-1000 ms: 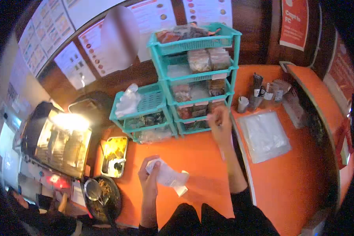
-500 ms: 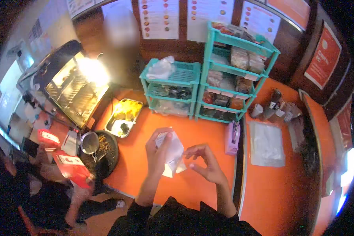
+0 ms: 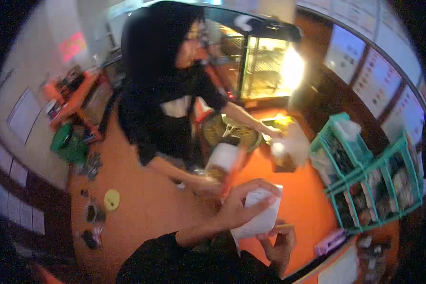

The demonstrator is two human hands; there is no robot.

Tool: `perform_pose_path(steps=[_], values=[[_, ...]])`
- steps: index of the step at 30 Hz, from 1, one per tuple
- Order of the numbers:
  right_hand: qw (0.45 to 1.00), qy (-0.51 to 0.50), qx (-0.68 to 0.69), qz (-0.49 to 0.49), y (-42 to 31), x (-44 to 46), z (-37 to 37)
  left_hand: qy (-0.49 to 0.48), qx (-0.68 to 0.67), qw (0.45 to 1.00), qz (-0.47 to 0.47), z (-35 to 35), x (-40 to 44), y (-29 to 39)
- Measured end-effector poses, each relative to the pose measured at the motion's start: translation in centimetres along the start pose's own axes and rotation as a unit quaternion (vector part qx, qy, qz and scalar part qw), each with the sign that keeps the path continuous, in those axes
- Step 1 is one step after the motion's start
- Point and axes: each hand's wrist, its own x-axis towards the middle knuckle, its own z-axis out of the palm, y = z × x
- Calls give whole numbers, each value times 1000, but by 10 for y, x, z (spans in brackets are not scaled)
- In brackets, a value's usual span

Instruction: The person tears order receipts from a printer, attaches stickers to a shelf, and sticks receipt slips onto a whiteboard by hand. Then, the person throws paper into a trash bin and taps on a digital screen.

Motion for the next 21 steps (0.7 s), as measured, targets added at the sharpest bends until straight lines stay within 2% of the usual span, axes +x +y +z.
perform_pose_path(steps=[1,2,5,6,7,10,11,14,15,16,17,21], values=[[997,-15,76,10,-7,2,16,8,-20,999,-26,-9,-14,7],[988,-28,151,23,-14,5,33,8,18,1000,-2,-22,-24,22],[979,-136,149,-13,-27,13,67,86,83,993,-12,-55,-64,55],[975,-159,157,-14,-30,17,78,123,71,988,66,-65,-77,44],[970,-201,134,-34,-33,21,94,144,72,985,68,-77,-92,47],[956,-259,118,-68,-40,38,149,279,118,946,116,-124,-124,50],[951,-271,121,-82,-44,40,173,289,119,942,121,-139,-138,56],[928,-317,178,-77,-62,47,260,428,8,903,47,-204,-194,81],[919,-333,202,-66,-69,47,287,447,9,893,62,-224,-213,85],[914,-342,213,-44,-84,49,319,474,47,876,80,-250,-230,90],[902,-363,229,-54,-69,64,308,501,97,855,89,-238,-217,82],[879,-404,252,-26,-93,55,441,582,129,796,106,-336,-293,100]])
